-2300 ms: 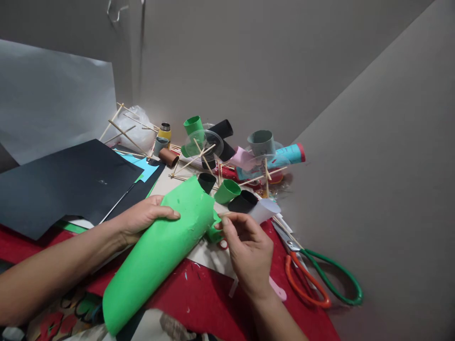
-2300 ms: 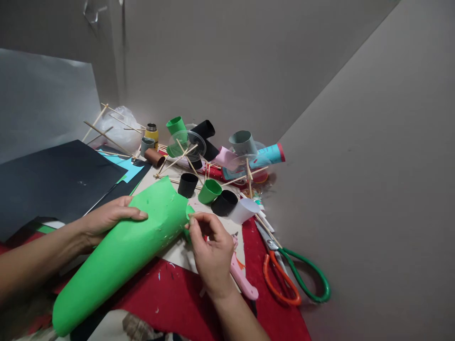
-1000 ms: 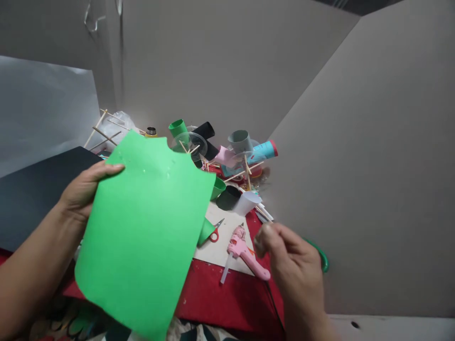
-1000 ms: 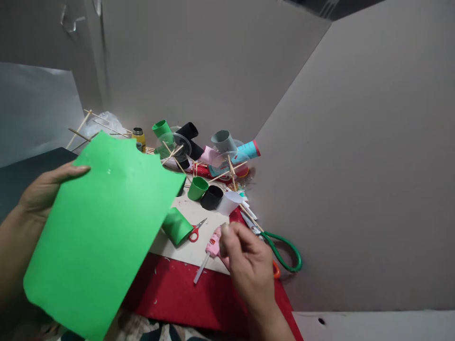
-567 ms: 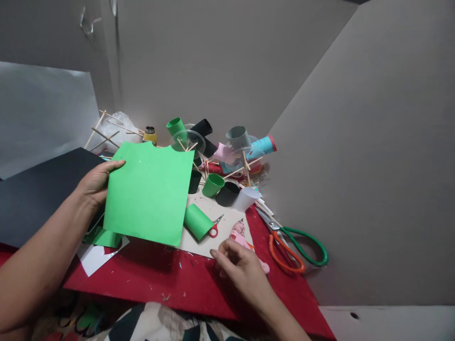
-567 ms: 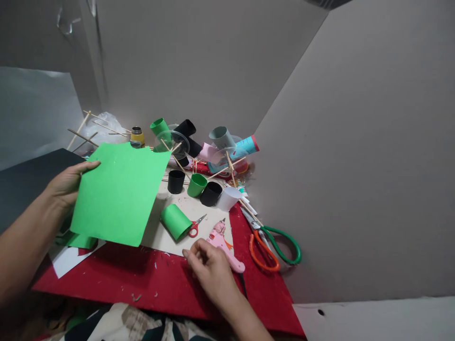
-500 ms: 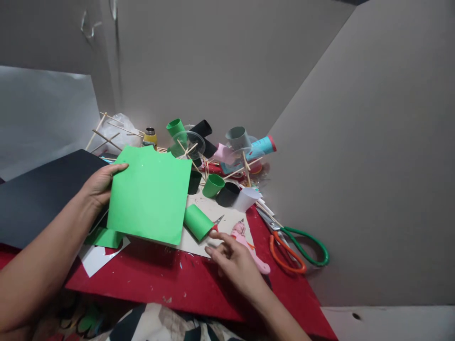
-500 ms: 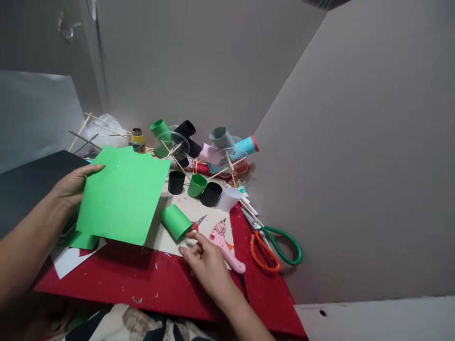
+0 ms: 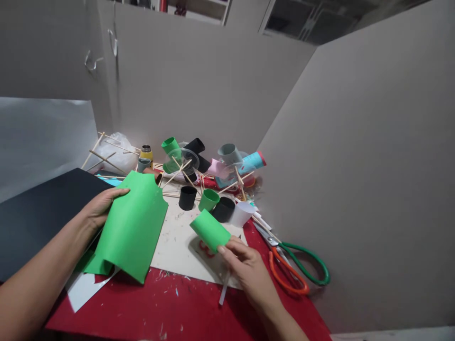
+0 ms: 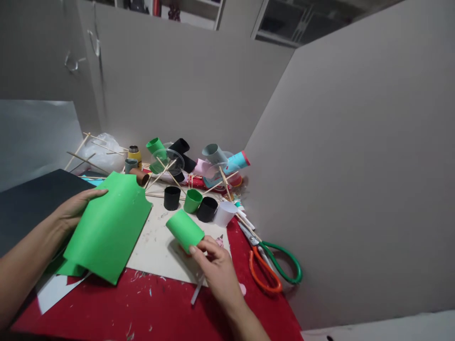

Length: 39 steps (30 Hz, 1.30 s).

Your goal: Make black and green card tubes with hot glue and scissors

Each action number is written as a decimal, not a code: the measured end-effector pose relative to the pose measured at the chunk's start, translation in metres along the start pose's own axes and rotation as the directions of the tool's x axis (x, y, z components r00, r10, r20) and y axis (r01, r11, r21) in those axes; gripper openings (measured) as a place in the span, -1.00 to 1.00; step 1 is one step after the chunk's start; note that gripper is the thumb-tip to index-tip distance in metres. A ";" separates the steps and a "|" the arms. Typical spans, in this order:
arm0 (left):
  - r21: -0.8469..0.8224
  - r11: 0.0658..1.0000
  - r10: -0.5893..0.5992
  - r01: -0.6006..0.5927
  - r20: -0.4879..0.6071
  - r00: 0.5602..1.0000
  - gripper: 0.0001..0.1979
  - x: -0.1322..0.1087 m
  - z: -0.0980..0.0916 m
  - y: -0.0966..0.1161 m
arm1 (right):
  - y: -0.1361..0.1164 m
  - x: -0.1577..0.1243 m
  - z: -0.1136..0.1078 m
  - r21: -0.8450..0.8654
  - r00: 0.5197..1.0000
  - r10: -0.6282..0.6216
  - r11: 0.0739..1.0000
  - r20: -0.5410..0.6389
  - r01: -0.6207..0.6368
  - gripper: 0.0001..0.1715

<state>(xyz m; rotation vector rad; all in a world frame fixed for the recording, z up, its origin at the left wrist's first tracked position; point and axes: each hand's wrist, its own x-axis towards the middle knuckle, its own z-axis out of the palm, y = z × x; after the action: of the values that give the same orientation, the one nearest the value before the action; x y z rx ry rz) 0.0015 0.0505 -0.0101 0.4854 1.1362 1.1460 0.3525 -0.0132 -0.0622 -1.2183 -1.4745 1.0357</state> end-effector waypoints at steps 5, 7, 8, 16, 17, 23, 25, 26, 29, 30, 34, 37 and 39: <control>-0.074 0.985 -0.154 0.158 0.065 0.986 -0.64 -0.026 0.017 -0.005 | -0.002 -0.007 -0.025 0.300 0.995 0.091 0.951 -0.035 -0.076 -0.64; -0.078 0.992 -0.093 0.102 0.114 0.989 -0.60 -0.032 0.023 -0.012 | -0.003 -0.008 -0.028 0.512 0.991 0.127 0.854 -0.038 -0.090 -0.69; -0.068 0.996 -0.049 0.059 0.141 0.989 -0.59 -0.031 0.026 -0.016 | -0.003 -0.008 -0.028 0.602 0.989 0.143 0.794 -0.038 -0.092 -0.71; 0.313 0.945 0.032 -0.093 0.195 0.980 -0.64 0.013 0.020 -0.050 | 0.002 -0.009 -0.029 0.761 0.972 0.234 0.636 -0.032 -0.128 -0.66; 0.338 0.937 0.020 -0.086 0.195 0.981 -0.63 0.018 0.017 -0.052 | 0.003 -0.009 -0.029 0.766 0.971 0.237 0.629 -0.028 -0.131 -0.66; 0.569 0.743 0.373 -0.352 0.084 0.924 -0.57 0.022 0.015 -0.052 | 0.003 -0.011 -0.027 0.708 0.972 0.227 0.696 -0.056 -0.122 -0.68; 0.636 0.570 0.635 -0.521 0.061 0.770 -0.55 0.010 0.022 -0.051 | 0.001 -0.014 -0.025 0.648 0.975 0.200 0.756 -0.096 -0.092 -0.72; 0.655 0.486 0.713 -0.579 0.086 0.696 -0.58 0.003 0.026 -0.051 | 0.000 -0.016 -0.024 0.603 0.975 0.183 0.795 -0.123 -0.074 -0.72; 0.654 0.370 0.741 -0.660 0.221 0.634 -0.79 -0.025 0.043 -0.058 | -0.005 -0.021 -0.017 0.394 0.970 0.114 0.919 -0.215 -0.021 -0.71; 0.615 0.396 0.690 -0.681 0.290 0.663 -0.82 -0.033 0.049 -0.062 | -0.008 -0.022 -0.014 0.318 0.969 0.086 0.948 -0.233 -0.007 -0.71; 0.464 0.601 0.428 -0.651 0.501 0.752 -0.70 -0.052 0.061 -0.085 | -0.024 -0.022 0.008 0.131 0.977 -0.022 0.990 -0.213 0.050 -0.76; 0.423 0.716 0.258 -0.555 0.579 0.774 -0.81 -0.050 0.062 -0.097 | -0.037 -0.019 0.025 0.096 0.985 -0.075 0.991 -0.157 0.091 -0.83; 0.393 0.795 0.160 -0.462 0.599 0.785 -0.73 -0.044 0.059 -0.100 | -0.043 -0.018 0.033 0.080 0.984 -0.127 0.987 -0.125 0.137 -0.85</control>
<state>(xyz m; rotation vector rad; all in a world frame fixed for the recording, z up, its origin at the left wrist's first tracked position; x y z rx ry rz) 0.1012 -0.0146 -0.0463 1.3989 0.8580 0.8766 0.3130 -0.0394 -0.0298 -1.0860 -1.3833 0.9130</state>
